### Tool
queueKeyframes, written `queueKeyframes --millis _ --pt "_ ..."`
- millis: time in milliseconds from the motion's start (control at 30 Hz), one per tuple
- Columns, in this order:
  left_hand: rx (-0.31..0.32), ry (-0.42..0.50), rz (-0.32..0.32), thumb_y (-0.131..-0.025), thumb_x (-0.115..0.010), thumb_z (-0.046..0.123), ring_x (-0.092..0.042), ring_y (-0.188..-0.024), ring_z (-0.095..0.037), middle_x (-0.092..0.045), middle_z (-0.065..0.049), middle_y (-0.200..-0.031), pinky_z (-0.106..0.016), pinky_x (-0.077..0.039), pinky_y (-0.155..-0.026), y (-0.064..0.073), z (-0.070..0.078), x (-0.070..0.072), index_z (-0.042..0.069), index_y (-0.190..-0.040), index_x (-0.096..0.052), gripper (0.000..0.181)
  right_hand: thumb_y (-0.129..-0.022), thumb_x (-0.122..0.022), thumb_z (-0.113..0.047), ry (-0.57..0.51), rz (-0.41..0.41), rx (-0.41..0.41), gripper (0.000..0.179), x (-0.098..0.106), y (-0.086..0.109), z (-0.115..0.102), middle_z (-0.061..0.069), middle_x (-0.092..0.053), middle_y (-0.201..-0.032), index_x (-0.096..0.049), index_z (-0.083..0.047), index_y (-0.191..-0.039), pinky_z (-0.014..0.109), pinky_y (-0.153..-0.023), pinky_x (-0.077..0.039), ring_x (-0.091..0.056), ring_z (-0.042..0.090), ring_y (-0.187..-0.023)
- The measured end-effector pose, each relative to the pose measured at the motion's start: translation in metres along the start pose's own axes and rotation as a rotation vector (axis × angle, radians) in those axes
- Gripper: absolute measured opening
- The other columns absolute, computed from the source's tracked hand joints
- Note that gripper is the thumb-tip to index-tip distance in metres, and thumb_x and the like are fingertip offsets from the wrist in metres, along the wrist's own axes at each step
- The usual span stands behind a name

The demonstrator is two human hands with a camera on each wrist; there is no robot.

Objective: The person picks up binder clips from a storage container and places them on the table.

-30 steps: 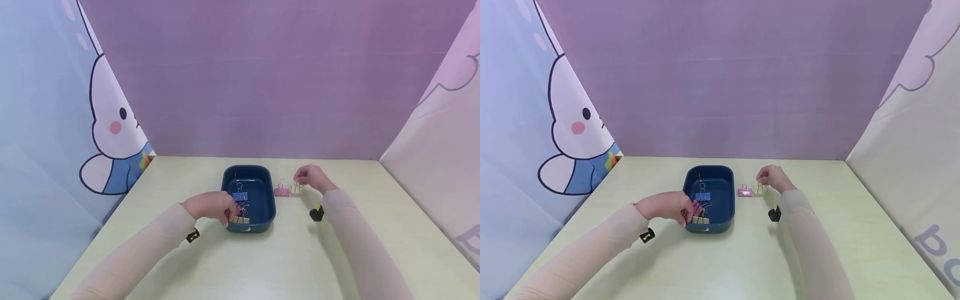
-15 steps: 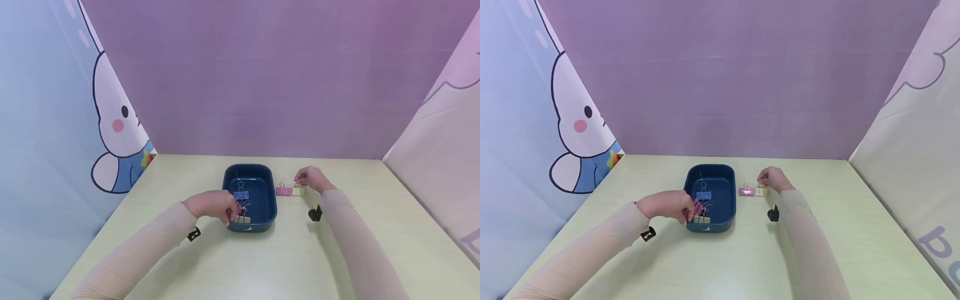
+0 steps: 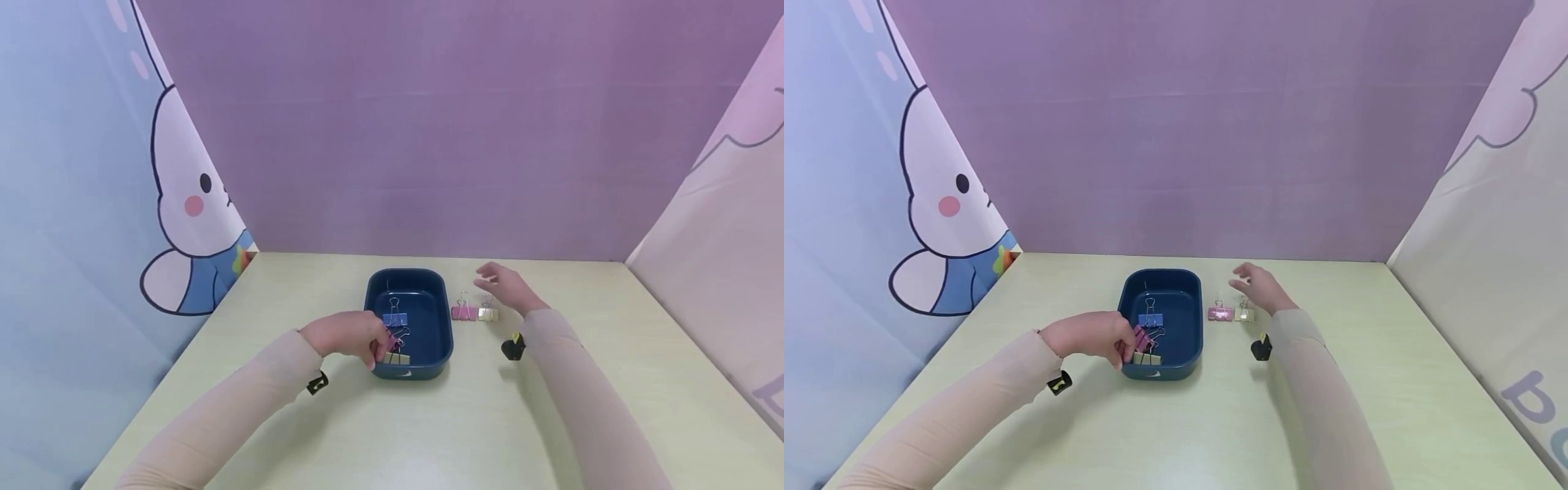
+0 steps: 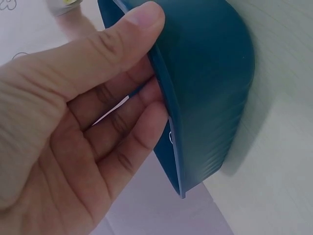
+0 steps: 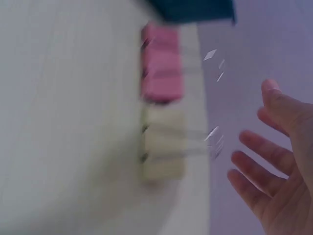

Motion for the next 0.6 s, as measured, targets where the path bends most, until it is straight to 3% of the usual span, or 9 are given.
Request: queueKeyframes --millis 100,200,367,467,600 --pt "0.011 0.006 -0.005 -0.075 -0.082 0.009 -0.058 -0.069 -0.004 -0.065 0.013 -0.078 -0.02 -0.05 -0.068 0.001 -0.001 -0.001 0.019 -0.074 -0.072 0.015 -0.099 -0.054 -0.032 -0.004 0.011 0.052 0.047 0.001 -0.003 -0.042 0.02 -0.05 -0.138 -0.047 -0.003 -0.136 0.055 -0.104 -0.039 -0.046 0.039 -0.128" --pt "0.019 0.01 -0.009 -0.075 -0.082 0.009 -0.058 -0.07 -0.004 -0.066 0.013 -0.079 -0.02 -0.05 -0.069 0.002 -0.001 0.0 0.019 -0.075 -0.072 0.014 -0.099 -0.056 -0.027 -0.001 -0.025 0.12 0.041 -0.008 -0.005 -0.094 0.017 -0.056 -0.133 -0.052 -0.004 -0.132 0.051 -0.101 -0.044 -0.051 0.035 -0.125" --pt "-0.01 -0.002 -0.007 -0.075 -0.082 0.009 -0.058 -0.07 -0.003 -0.067 0.012 -0.08 -0.019 -0.05 -0.069 0.001 0.0 0.002 0.017 -0.078 -0.073 0.012 -0.095 -0.062 -0.018 0.112 -0.179 0.253 0.024 -0.049 -0.001 -0.164 0.011 -0.067 -0.112 -0.064 -0.004 -0.115 0.038 -0.091 -0.052 -0.064 0.024 -0.104" --pt "-0.029 -0.015 0.001 -0.075 -0.082 0.009 -0.058 -0.069 -0.002 -0.067 0.012 -0.079 -0.018 -0.05 -0.068 0.0 0.001 0.003 0.017 -0.078 -0.073 0.013 -0.093 -0.064 -0.016 0.211 -0.337 0.252 0.016 -0.084 0.005 -0.18 0.006 -0.069 -0.101 -0.066 -0.006 -0.106 0.029 -0.079 -0.054 -0.065 0.016 -0.087" --pt "-0.045 -0.03 0.013 -0.075 -0.083 0.009 -0.057 -0.069 -0.001 -0.066 0.013 -0.076 -0.018 -0.05 -0.068 -0.002 0.002 0.004 0.018 -0.078 -0.074 0.013 -0.092 -0.063 -0.01 0.251 -0.541 0.107 0.008 -0.118 0.014 -0.176 0.002 -0.067 -0.091 -0.068 -0.008 -0.099 0.025 -0.069 -0.055 -0.066 0.016 -0.077"
Point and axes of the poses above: each hand's wrist, its own y-axis away from the middle knuckle, its own x-axis out of the back of the hand, z = x × y, the point moved 8 cm from there along -y, towards the middle knuckle
